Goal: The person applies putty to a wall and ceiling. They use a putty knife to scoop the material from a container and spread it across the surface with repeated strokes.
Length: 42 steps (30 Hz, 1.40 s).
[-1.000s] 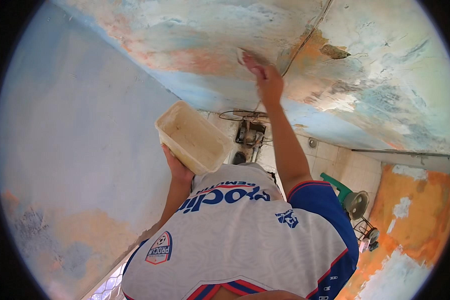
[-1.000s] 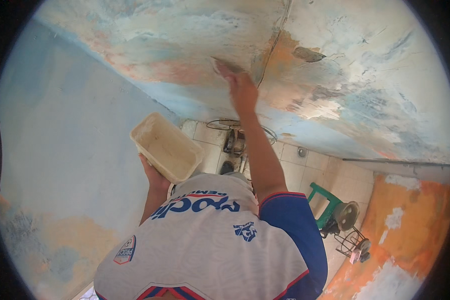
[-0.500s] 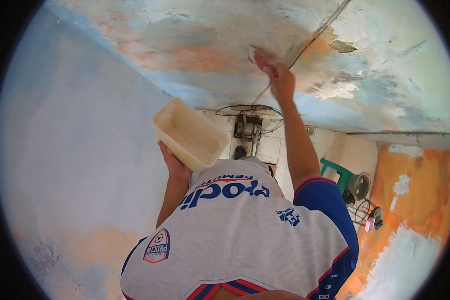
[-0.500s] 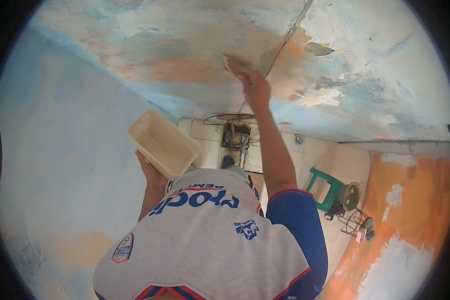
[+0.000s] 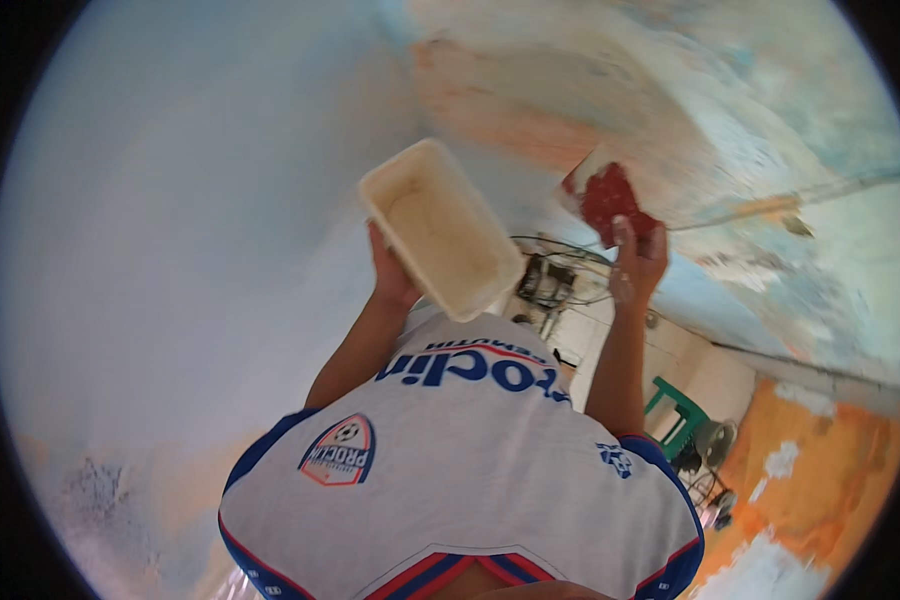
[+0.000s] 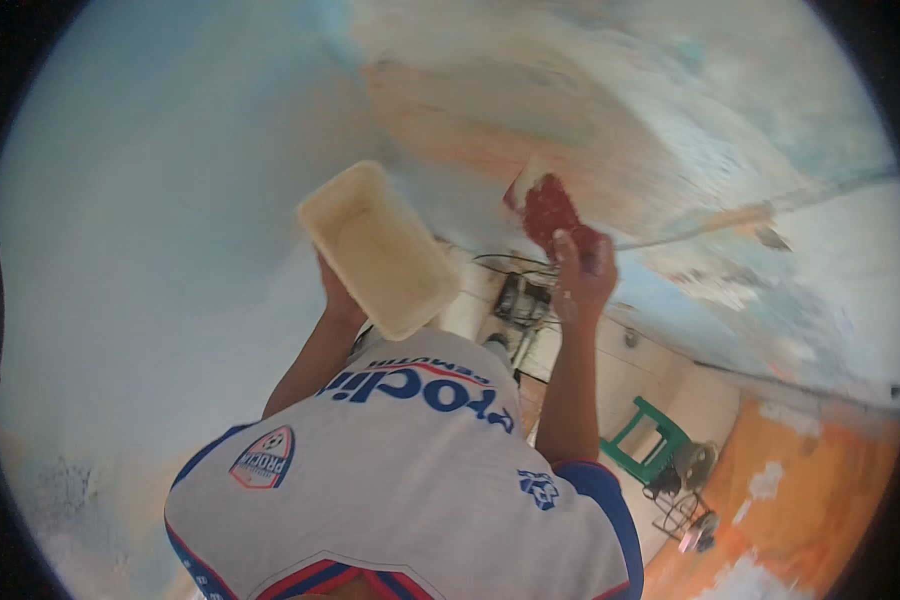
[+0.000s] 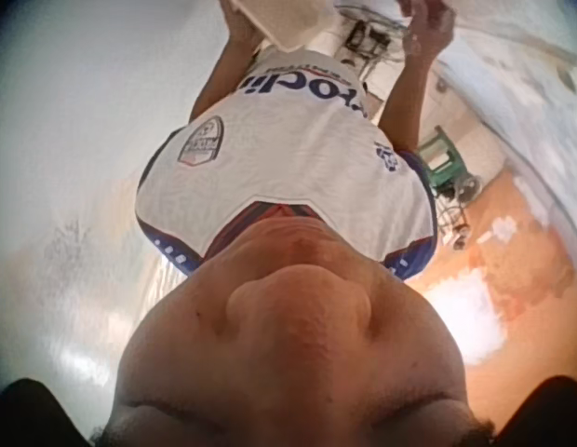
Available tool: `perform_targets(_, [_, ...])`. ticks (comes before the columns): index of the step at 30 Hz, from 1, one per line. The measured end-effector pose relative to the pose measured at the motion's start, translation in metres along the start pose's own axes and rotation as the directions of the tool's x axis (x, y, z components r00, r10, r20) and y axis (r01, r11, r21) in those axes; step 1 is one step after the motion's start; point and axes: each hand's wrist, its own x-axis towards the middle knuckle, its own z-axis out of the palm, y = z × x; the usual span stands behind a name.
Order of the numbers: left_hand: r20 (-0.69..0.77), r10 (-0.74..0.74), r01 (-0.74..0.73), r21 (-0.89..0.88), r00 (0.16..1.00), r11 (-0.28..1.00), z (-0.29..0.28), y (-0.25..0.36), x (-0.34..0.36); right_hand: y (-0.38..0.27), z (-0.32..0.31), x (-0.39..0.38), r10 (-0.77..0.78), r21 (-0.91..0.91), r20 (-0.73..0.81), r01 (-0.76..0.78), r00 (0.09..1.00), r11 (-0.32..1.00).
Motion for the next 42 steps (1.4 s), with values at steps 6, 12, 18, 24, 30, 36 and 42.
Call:
perform_targets(6, [0.311,0.141,-0.153,0.015,0.94,0.988,-0.007,0.069,0.033,-0.102,0.095,-0.032,-0.353,0.131,0.071,0.342,0.933,0.93])
perform_targets(12, [0.372,0.09,-0.088,-0.022,0.924,0.996,-0.014,0.086,0.053,-0.132,0.153,-0.065,-0.355,-0.239,0.601,0.585,0.716,0.775])
perform_targets(18, [0.494,0.079,-0.102,0.02,0.866,0.995,-0.015,0.073,0.059,-0.118,0.169,-0.068,-0.198,-0.467,0.639,0.579,0.743,0.668])
perform_targets(24, [0.474,0.064,-0.091,0.033,0.878,0.995,-0.018,0.047,0.065,-0.121,0.149,-0.061,-0.099,-0.389,0.663,0.454,0.742,0.802])
perform_targets(30, [0.281,0.183,-0.258,0.261,0.942,0.93,-0.031,0.008,0.055,-0.12,0.115,-0.054,-0.028,-0.457,0.74,0.534,0.672,0.711])
perform_targets(36, [0.206,0.217,-0.275,0.322,0.954,0.906,-0.034,-0.034,0.048,-0.118,0.074,-0.053,-0.135,-0.389,0.732,0.572,0.668,0.722])
perform_targets(42, [0.282,0.348,-0.436,0.366,0.894,0.822,-0.016,-0.068,0.032,-0.112,0.036,-0.043,-0.051,-0.385,0.796,0.57,0.603,0.726])
